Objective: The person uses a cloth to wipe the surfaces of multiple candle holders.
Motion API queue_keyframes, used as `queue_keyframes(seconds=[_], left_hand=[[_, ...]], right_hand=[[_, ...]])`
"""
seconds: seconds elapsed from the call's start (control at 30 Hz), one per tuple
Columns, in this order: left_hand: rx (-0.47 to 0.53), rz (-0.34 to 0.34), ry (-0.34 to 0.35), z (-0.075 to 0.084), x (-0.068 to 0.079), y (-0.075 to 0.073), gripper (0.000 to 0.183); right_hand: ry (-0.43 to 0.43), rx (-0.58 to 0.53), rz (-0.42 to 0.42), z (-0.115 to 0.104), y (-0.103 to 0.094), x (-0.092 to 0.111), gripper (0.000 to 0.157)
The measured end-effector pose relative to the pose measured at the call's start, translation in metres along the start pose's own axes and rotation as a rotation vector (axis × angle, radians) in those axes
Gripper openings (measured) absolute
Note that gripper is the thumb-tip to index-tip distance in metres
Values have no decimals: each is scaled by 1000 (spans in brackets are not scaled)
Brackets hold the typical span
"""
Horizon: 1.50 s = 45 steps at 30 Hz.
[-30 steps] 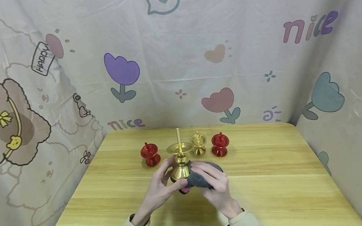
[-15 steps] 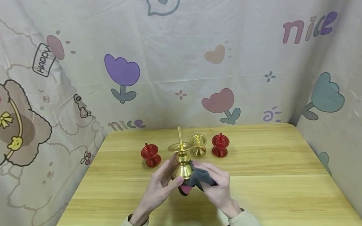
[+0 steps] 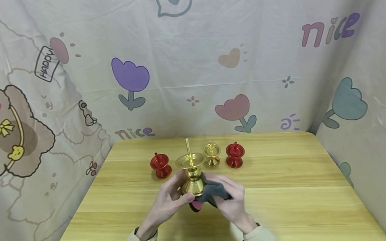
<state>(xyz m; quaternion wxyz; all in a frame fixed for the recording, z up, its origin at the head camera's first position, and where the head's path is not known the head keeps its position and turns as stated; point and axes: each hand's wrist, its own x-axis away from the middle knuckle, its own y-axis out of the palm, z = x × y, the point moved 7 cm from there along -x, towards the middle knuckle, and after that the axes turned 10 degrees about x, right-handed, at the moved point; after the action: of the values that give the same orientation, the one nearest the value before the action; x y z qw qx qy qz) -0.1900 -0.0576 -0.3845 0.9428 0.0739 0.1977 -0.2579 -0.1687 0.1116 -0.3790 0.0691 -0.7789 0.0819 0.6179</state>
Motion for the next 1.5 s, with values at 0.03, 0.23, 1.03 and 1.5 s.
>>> queue_keyframes(seconds=[0.03,0.23,1.03,1.5], left_hand=[[-11,-9,-1,0,0,1,68],[-190,80,-46,1,0,1,73],[-190,109,9,0,0,-3,77],[-92,45,-9,1,0,2,77]], right_hand=[[20,-12,3,2,-1,1,32],[-85,89,-7,-5,1,-2,16],[-192,143,-13,-17,6,-10,13],[2,20,11,1,0,1,33]])
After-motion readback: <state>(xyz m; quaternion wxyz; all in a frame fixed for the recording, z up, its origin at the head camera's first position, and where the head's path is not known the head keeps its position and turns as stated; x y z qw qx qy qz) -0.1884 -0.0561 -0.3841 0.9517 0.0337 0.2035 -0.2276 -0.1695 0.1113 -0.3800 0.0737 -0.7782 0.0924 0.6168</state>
